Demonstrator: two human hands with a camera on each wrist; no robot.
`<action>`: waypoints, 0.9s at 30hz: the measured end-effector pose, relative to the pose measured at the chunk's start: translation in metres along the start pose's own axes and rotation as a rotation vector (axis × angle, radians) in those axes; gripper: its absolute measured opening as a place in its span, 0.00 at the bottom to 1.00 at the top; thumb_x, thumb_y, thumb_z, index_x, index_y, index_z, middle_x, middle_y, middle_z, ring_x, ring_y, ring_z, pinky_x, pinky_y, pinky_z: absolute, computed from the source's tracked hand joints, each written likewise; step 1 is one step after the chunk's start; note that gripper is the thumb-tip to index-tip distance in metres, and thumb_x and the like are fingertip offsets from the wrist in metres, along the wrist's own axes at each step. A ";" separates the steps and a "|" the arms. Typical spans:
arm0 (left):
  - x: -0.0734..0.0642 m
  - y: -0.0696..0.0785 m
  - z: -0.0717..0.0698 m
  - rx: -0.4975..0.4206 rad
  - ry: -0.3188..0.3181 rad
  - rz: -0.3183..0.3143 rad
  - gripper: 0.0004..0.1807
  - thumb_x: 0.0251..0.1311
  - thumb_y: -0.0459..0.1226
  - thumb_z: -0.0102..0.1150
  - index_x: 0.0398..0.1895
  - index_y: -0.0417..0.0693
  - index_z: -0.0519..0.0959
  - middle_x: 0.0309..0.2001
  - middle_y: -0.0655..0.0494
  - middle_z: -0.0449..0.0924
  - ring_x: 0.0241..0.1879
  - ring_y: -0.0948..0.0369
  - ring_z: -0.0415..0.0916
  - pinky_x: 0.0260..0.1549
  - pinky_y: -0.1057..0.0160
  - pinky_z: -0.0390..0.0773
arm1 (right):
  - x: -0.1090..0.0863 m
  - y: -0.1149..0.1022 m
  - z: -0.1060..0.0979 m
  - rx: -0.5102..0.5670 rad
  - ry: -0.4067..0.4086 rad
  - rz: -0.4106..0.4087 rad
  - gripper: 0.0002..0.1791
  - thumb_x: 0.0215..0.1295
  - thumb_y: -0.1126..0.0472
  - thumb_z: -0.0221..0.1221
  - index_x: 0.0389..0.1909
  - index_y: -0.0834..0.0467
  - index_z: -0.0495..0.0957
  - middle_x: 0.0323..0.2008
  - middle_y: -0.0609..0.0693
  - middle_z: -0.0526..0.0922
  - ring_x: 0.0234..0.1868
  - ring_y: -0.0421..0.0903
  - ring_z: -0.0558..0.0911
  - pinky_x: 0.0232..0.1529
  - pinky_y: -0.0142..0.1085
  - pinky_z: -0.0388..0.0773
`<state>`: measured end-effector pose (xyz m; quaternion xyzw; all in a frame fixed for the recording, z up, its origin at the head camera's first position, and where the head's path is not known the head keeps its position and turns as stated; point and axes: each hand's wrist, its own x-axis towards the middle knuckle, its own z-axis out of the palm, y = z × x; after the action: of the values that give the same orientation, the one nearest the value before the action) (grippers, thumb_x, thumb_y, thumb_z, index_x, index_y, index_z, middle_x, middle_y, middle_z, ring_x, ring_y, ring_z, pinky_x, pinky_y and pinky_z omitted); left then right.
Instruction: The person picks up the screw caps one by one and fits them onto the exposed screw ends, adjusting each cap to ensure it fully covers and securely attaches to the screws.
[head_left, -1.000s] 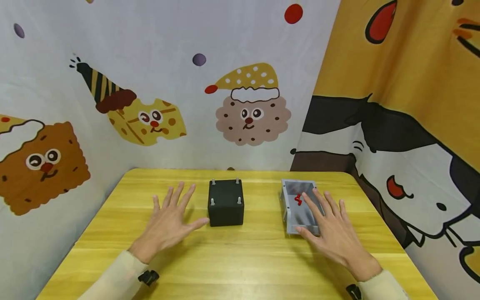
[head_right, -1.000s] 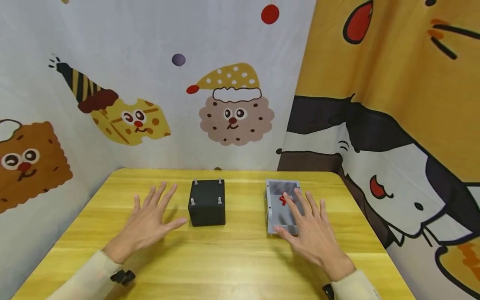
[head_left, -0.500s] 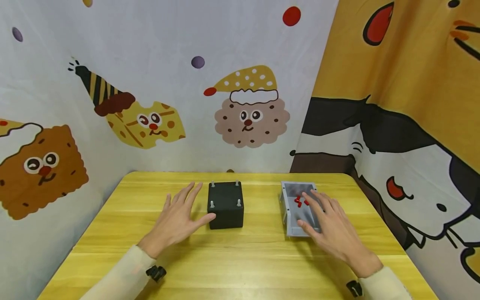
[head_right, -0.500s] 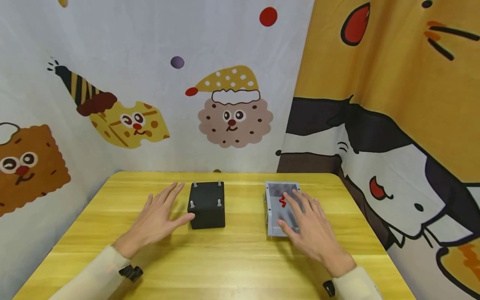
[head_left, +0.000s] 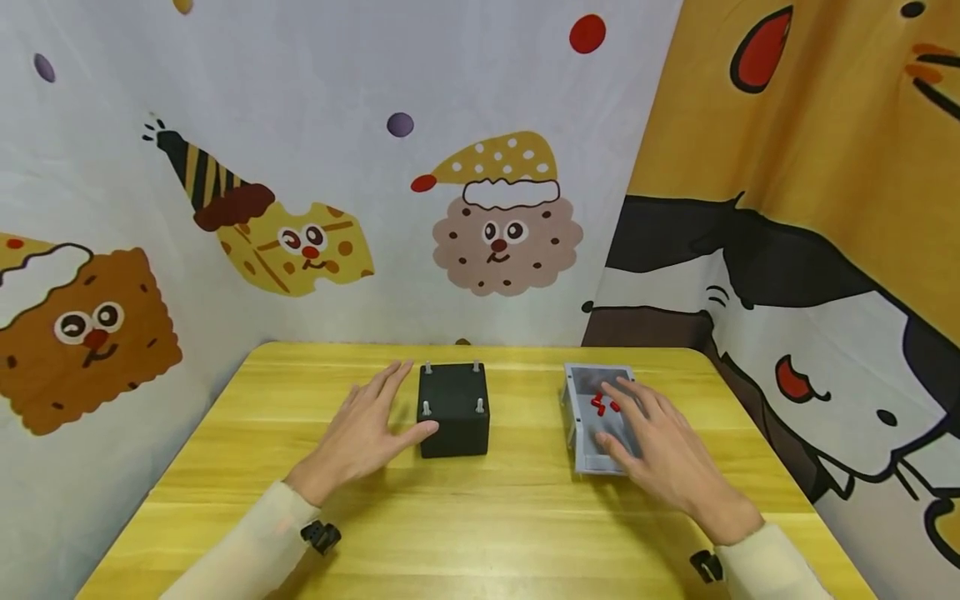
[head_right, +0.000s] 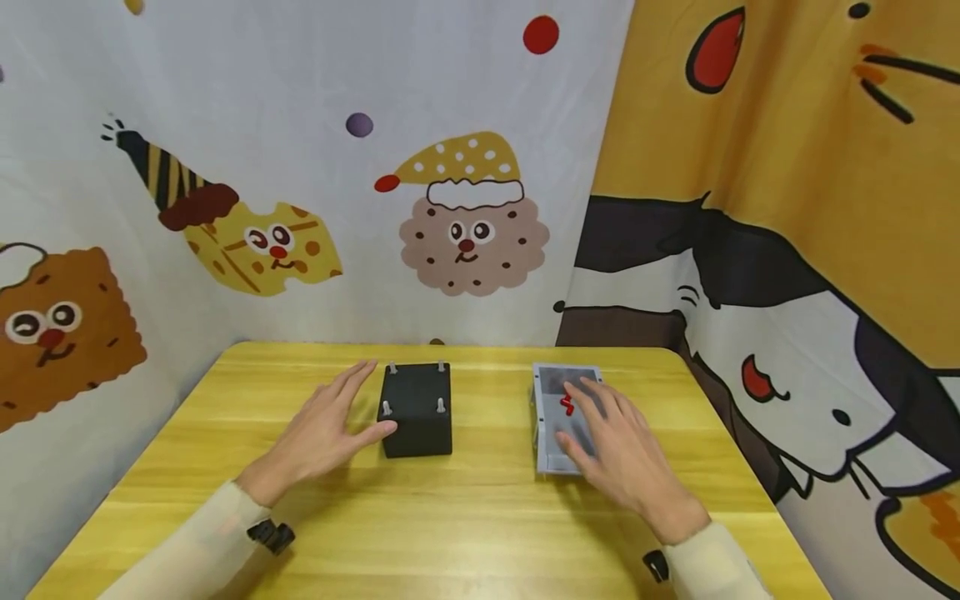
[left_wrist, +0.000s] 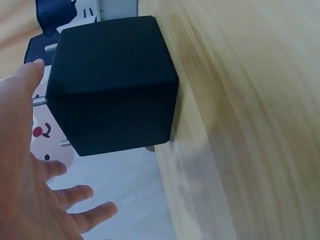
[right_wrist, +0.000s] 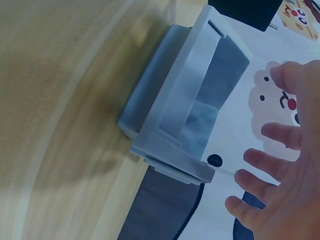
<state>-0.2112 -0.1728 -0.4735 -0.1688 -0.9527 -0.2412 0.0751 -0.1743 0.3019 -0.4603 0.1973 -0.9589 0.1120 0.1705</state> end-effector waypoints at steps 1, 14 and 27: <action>0.001 0.000 0.000 -0.007 -0.001 0.003 0.61 0.75 0.78 0.61 0.99 0.63 0.51 0.96 0.44 0.55 0.90 0.33 0.64 0.87 0.19 0.58 | 0.001 0.000 0.000 0.001 0.001 -0.002 0.43 0.81 0.46 0.74 0.90 0.49 0.70 0.85 0.63 0.74 0.80 0.73 0.77 0.78 0.75 0.75; 0.012 0.005 0.006 -0.086 -0.050 -0.019 0.62 0.75 0.77 0.62 0.99 0.60 0.50 0.96 0.43 0.55 0.87 0.31 0.69 0.78 0.21 0.74 | 0.010 0.007 -0.003 0.004 0.025 -0.032 0.36 0.81 0.53 0.75 0.84 0.55 0.77 0.79 0.64 0.80 0.77 0.71 0.81 0.75 0.75 0.77; 0.017 0.003 0.012 -0.140 -0.115 -0.061 0.63 0.74 0.79 0.60 1.00 0.66 0.45 0.96 0.42 0.55 0.83 0.33 0.75 0.76 0.22 0.78 | 0.021 0.013 0.000 -0.021 0.033 -0.047 0.27 0.80 0.56 0.73 0.75 0.56 0.85 0.77 0.66 0.80 0.73 0.71 0.83 0.70 0.76 0.81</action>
<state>-0.2267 -0.1597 -0.4795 -0.1582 -0.9409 -0.2994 0.0011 -0.1981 0.3065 -0.4546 0.2161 -0.9522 0.1011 0.1908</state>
